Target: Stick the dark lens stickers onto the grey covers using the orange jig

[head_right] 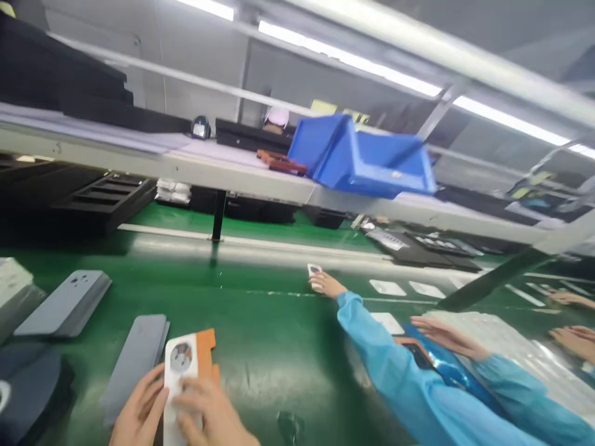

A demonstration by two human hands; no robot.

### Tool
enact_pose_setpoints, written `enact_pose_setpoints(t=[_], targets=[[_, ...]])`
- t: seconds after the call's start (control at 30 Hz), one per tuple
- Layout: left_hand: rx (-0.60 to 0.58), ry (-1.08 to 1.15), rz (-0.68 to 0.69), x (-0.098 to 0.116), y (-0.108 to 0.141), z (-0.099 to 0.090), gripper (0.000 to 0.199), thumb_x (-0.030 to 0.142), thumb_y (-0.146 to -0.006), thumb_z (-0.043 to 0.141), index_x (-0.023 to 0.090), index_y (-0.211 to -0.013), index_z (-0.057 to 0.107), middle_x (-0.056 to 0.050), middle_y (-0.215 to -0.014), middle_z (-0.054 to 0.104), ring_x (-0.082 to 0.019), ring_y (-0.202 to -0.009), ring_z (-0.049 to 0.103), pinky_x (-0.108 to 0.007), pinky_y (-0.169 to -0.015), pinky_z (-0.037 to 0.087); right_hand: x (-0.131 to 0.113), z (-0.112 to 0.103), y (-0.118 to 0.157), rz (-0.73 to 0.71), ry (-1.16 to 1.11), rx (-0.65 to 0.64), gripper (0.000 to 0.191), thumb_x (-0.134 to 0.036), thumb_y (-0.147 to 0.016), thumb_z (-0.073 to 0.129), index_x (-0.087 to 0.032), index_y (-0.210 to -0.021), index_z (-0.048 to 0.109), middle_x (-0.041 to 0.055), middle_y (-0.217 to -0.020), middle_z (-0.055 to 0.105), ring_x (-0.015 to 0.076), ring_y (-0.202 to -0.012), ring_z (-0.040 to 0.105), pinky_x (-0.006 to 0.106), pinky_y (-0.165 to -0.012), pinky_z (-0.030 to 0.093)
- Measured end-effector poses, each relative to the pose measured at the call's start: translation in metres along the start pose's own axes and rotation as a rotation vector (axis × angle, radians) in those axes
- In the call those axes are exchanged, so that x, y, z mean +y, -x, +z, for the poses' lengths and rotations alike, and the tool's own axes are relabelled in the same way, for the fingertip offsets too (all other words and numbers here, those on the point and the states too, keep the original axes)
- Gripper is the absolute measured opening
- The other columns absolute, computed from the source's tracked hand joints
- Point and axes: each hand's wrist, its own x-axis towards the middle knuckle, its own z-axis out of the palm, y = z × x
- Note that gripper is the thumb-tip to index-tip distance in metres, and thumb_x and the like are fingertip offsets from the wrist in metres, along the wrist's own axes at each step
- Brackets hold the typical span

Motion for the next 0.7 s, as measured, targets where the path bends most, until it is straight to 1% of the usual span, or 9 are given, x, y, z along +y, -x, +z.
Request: enact_pose_setpoints(t=[0.03, 0.1, 0.13, 0.17, 0.23, 0.3, 0.43, 0.53, 0.7], targets=[[0.005, 0.02, -0.037, 0.006, 0.001, -0.005, 0.066, 0.071, -0.08, 0.072, 0.021, -0.123, 0.068, -0.012, -0.105, 0.081, -0.031, -0.097, 0.079, -0.037, -0.08, 0.067, -0.009, -0.004, 0.0, 0.044, -0.009, 0.097, 0.037, -0.038, -0.099, 0.056, -0.028, -0.129, 0.075, 0.0124, -0.147, 0.064, 0.0288, -0.135, 0.063, 0.045, -0.113, 0.052], [0.047, 0.055, -0.085, 0.014, 0.002, -0.01, 0.069, 0.067, -0.079, 0.077, 0.017, -0.126, 0.065, -0.015, -0.109, 0.079, -0.03, -0.099, 0.079, -0.037, -0.082, 0.066, -0.02, -0.012, 0.0, 0.117, -0.037, 0.235, 0.032, -0.033, -0.096, 0.06, -0.024, -0.122, 0.076, 0.0149, -0.145, 0.065, 0.0291, -0.135, 0.062, 0.047, -0.113, 0.051], [0.053, 0.077, -0.099, 0.015, 0.002, -0.011, 0.07, 0.064, -0.079, 0.078, 0.016, -0.127, 0.064, -0.016, -0.11, 0.079, -0.03, -0.099, 0.079, -0.037, -0.081, 0.066, -0.02, -0.015, 0.0, 0.18, -0.057, 0.299, 0.032, -0.032, -0.094, 0.063, -0.023, -0.122, 0.076, 0.0157, -0.143, 0.065, 0.0296, -0.133, 0.063, 0.048, -0.112, 0.052], [0.062, 0.1, -0.102, 0.014, 0.002, -0.011, 0.07, 0.063, -0.079, 0.079, 0.015, -0.127, 0.063, -0.016, -0.109, 0.079, -0.03, -0.098, 0.079, -0.036, -0.08, 0.066, -0.019, -0.016, 0.0, 0.245, -0.102, 0.308, 0.034, -0.031, -0.092, 0.065, -0.022, -0.123, 0.075, 0.0159, -0.132, 0.07, 0.0284, -0.121, 0.069, 0.045, -0.104, 0.057], [0.056, 0.138, -0.112, 0.01, 0.001, -0.009, 0.069, 0.06, -0.08, 0.079, 0.014, -0.128, 0.061, -0.017, -0.109, 0.079, -0.029, -0.097, 0.079, -0.036, -0.079, 0.066, -0.016, -0.013, 0.003, 0.403, -0.245, 0.237, 0.037, -0.031, -0.089, 0.069, -0.019, -0.124, 0.074, 0.0106, -0.099, 0.077, 0.022, -0.085, 0.073, 0.036, -0.077, 0.062], [0.046, 0.158, -0.109, 0.006, 0.0, -0.007, 0.065, 0.058, -0.084, 0.077, 0.014, -0.129, 0.06, -0.017, -0.11, 0.079, -0.028, -0.097, 0.079, -0.037, -0.081, 0.065, -0.012, -0.01, 0.009, 0.519, -0.383, 0.141, 0.037, -0.032, -0.085, 0.072, -0.017, -0.119, 0.075, 0.0028, -0.075, 0.071, 0.0153, -0.06, 0.063, 0.028, -0.057, 0.055], [0.065, 0.132, -0.021, 0.004, -0.001, -0.009, 0.058, 0.053, -0.089, 0.074, 0.015, -0.13, 0.061, -0.019, -0.12, 0.076, -0.028, -0.105, 0.077, -0.037, -0.086, 0.064, 0.002, -0.011, 0.006, 0.586, -0.558, 0.077, 0.033, -0.035, -0.082, 0.076, -0.013, -0.106, 0.075, -0.0005, -0.068, 0.067, 0.0107, -0.05, 0.057, 0.025, -0.051, 0.049], [0.126, 0.04, 0.074, 0.009, 0.0, -0.021, 0.052, 0.052, -0.093, 0.069, 0.016, -0.13, 0.063, -0.019, -0.128, 0.073, -0.025, -0.103, 0.076, -0.035, -0.083, 0.064, 0.034, -0.028, -0.028, 0.567, -0.548, 0.104, 0.041, -0.037, -0.086, 0.072, -0.01, -0.118, 0.073, 0.0001, -0.066, 0.068, 0.0118, -0.051, 0.06, 0.023, -0.049, 0.048], [0.29, -0.229, 0.179, 0.02, 0.012, -0.067, 0.038, 0.048, -0.097, 0.065, 0.017, -0.119, 0.07, -0.013, -0.114, 0.076, -0.02, -0.09, 0.072, -0.03, -0.076, 0.059, 0.107, -0.078, -0.132, 0.654, -0.289, 0.309, 0.04, -0.023, -0.087, 0.067, -0.004, -0.122, 0.072, 0.0038, -0.065, 0.07, 0.0121, -0.056, 0.064, 0.02, -0.053, 0.053]])
